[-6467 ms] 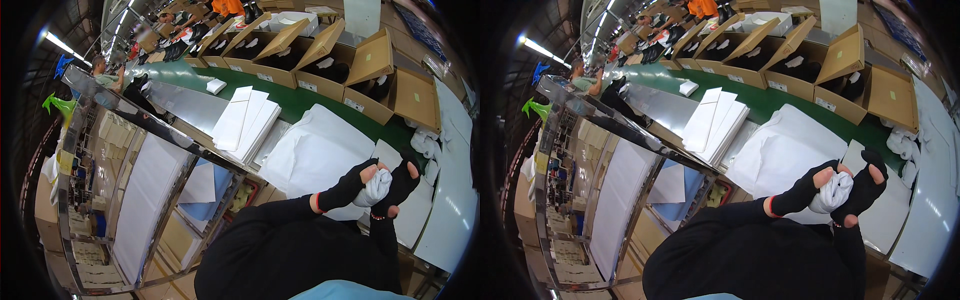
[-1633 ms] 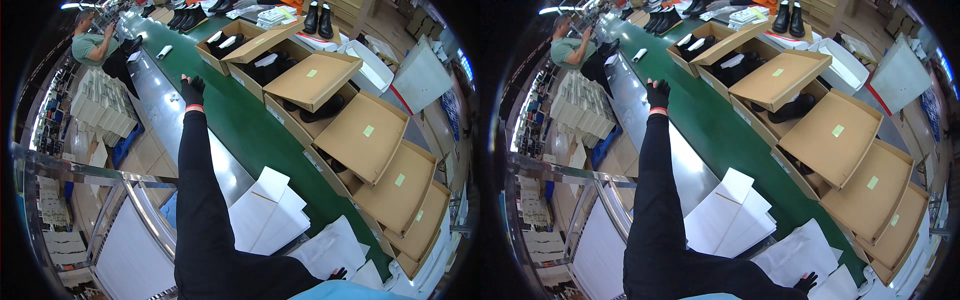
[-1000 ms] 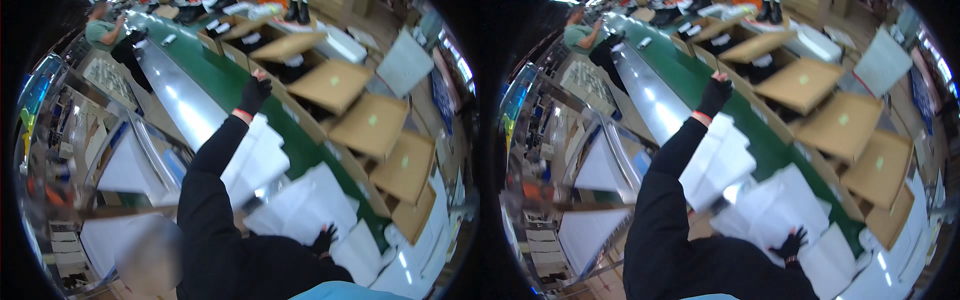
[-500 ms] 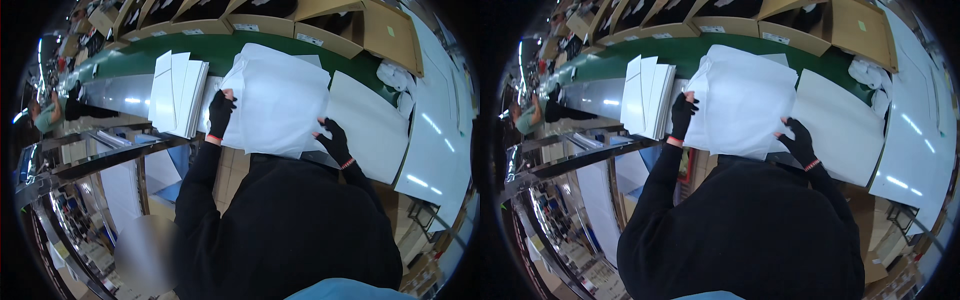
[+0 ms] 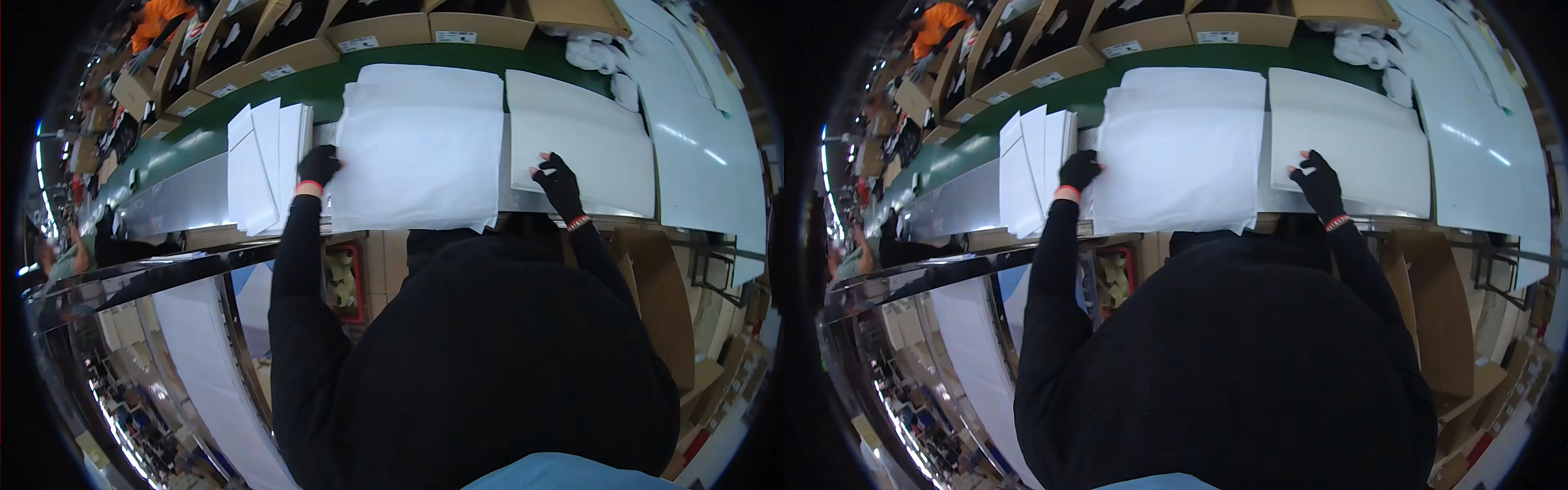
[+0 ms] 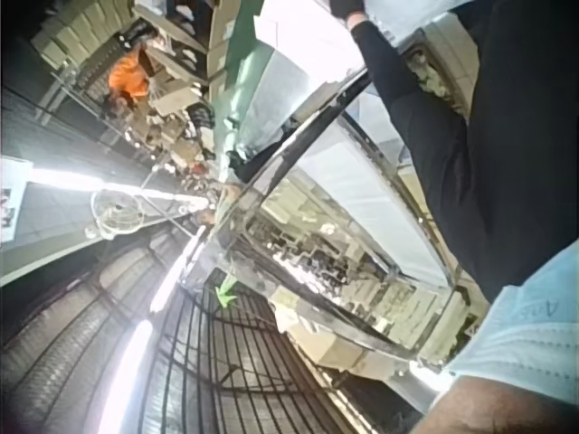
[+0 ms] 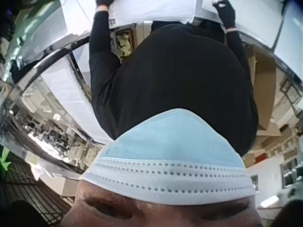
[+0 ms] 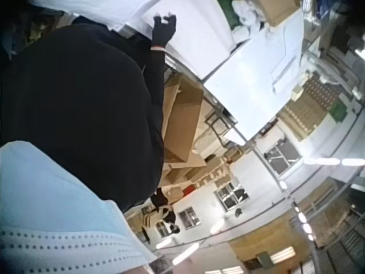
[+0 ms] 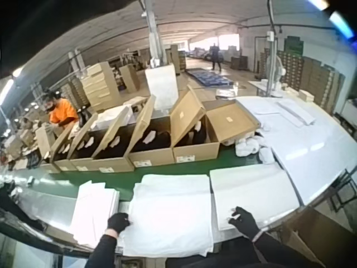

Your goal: The person wraps black shoes in white tissue paper and places them into cardboard boxes on a conveyor belt. They repeatedly fold the tissue around each shoe, insert the wrapped shoe into a box, and add additional tissue paper before closing the box.

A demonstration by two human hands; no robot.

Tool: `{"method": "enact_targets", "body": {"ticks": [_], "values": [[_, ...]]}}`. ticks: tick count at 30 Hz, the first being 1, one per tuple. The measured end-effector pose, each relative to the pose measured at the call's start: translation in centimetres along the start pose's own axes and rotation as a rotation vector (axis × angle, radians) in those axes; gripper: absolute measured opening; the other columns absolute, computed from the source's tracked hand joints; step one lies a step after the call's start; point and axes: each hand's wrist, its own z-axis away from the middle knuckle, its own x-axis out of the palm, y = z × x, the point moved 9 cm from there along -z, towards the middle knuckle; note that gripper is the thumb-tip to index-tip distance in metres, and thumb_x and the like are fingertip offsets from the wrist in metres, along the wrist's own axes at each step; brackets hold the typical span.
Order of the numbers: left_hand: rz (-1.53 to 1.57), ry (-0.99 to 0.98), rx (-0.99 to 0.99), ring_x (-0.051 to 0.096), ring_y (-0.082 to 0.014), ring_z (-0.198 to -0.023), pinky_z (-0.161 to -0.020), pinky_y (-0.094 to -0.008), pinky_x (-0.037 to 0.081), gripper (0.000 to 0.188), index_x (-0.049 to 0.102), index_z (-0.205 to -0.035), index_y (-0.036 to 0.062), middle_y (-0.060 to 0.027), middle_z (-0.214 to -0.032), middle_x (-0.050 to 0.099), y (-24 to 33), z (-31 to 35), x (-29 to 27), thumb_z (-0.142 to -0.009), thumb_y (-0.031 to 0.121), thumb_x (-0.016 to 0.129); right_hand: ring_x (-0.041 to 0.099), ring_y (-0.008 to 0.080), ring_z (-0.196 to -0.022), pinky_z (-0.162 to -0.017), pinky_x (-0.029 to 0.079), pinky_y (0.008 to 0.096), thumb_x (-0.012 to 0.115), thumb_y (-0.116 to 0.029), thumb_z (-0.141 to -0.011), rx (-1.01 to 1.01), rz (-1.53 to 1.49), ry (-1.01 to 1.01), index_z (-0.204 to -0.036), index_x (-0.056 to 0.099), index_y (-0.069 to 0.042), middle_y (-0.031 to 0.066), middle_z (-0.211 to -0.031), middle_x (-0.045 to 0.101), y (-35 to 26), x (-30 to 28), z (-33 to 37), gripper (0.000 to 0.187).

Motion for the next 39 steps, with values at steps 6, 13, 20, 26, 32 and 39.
{"method": "enact_targets", "body": {"ticks": [6,13,20,26,32,39], "values": [[0.087,-0.043,-0.162,0.065,-0.0310,-0.089,-0.075,-0.0433,0.051,0.044,0.061,-0.101,0.0125,-0.0096,-0.092,0.069,-1.9,-1.1,0.4,-0.067,0.034,0.078,0.063,0.0178,-0.064,-0.060,0.049,0.0315,0.075,-0.042,-0.076,0.122,0.047,-0.245,-0.122,0.053,0.000,0.0079,-0.072,0.064,-0.6,5.3,-0.8,0.066],[0.123,0.505,-0.334,0.058,-0.0347,-0.102,-0.083,-0.0456,0.049,0.072,0.044,-0.130,0.0103,-0.0151,-0.121,0.052,-1.3,1.9,-9.3,-0.071,0.037,0.075,0.061,0.0155,-0.057,-0.045,0.050,0.0299,0.070,-0.023,-0.083,0.336,-0.169,-0.409,-0.141,0.032,0.004,0.0110,-0.071,0.062,0.6,8.4,-1.0,0.074],[0.001,0.190,-1.025,0.037,-0.0373,-0.131,-0.104,-0.0563,0.030,0.120,0.034,-0.140,0.0016,-0.0209,-0.141,0.041,-20.1,11.9,-9.5,-0.053,0.075,0.071,0.061,0.0162,-0.059,-0.050,0.052,0.0315,0.069,-0.012,-0.084,0.243,-0.369,-0.645,-0.145,0.022,0.001,0.0075,-0.071,0.061,-1.8,14.7,-2.8,0.078],[0.084,0.419,-0.942,0.057,-0.0389,-0.107,-0.088,-0.0511,0.047,0.089,0.045,-0.127,0.0072,-0.0188,-0.123,0.055,-20.2,11.5,-11.8,-0.058,0.052,0.079,0.061,0.0120,-0.060,-0.053,0.052,0.0273,0.069,-0.018,-0.085,0.119,-0.252,-0.702,-0.144,0.026,0.003,0.0060,-0.074,0.062,-3.4,14.9,-3.6,0.076],[-0.090,0.083,-1.009,0.051,-0.0402,-0.119,-0.097,-0.0483,0.043,0.112,0.047,-0.132,0.0038,-0.0244,-0.128,0.053,-22.5,13.1,-10.6,-0.051,0.078,0.071,0.057,0.0092,-0.058,-0.054,0.048,0.0260,0.068,-0.013,-0.086,0.076,-0.372,-0.722,-0.145,0.030,-0.002,0.0023,-0.066,0.059,-2.9,14.9,-3.7,0.071],[0.079,0.436,-1.029,0.055,-0.0416,-0.108,-0.090,-0.0482,0.046,0.101,0.042,-0.132,0.0047,-0.0265,-0.119,0.050,-19.6,11.6,-14.8,-0.056,0.061,0.079,0.054,0.0079,-0.060,-0.057,0.047,0.0244,0.066,-0.011,-0.087,0.117,-0.336,-0.724,-0.148,0.025,-0.006,0.0013,-0.068,0.057,-2.9,15.1,-4.2,0.073]]}}
